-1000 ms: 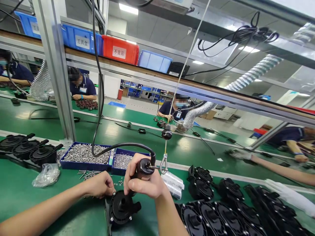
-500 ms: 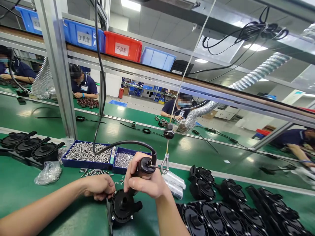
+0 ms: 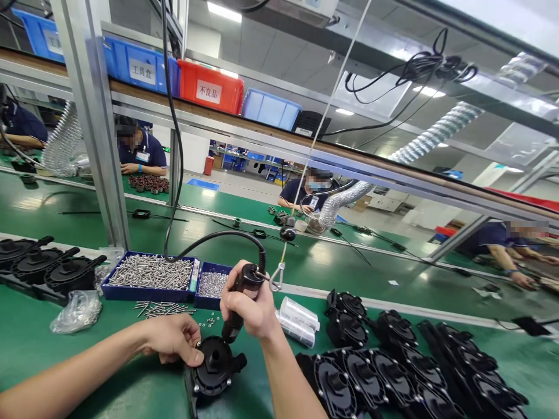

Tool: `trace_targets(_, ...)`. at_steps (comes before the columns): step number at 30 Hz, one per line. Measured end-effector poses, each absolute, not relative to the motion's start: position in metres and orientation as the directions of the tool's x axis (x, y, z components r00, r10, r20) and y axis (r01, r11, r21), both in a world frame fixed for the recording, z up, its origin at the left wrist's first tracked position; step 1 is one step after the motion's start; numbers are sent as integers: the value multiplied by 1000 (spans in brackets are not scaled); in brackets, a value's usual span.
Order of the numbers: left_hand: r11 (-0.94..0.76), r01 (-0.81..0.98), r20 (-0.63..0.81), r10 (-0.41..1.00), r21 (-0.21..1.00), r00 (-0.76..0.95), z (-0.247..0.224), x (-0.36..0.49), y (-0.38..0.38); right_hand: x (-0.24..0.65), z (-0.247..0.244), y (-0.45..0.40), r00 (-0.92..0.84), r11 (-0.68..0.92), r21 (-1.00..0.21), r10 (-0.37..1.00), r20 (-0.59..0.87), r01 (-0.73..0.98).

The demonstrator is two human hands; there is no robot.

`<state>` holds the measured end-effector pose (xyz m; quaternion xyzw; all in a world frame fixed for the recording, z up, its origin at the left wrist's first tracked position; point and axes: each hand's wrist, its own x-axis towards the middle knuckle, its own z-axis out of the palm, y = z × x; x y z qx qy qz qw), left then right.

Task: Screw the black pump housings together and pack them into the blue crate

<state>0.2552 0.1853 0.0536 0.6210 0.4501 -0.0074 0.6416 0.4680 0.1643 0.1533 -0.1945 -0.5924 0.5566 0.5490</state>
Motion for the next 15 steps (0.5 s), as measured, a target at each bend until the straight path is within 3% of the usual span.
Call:
trace_targets(3, 235, 569, -588, 564, 788, 581, 55, 261, 179, 465, 163, 154, -269, 370, -871, 846, 460, -324)
trace_targets(6, 237, 530, -554, 592, 814, 585, 50, 270, 171, 461, 169, 145, -191, 433, -816, 827, 529, -384)
trace_targets(15, 229, 456, -486, 637, 860, 598, 48, 280, 164, 449, 158, 148, -286, 320, -821, 826, 486, -472)
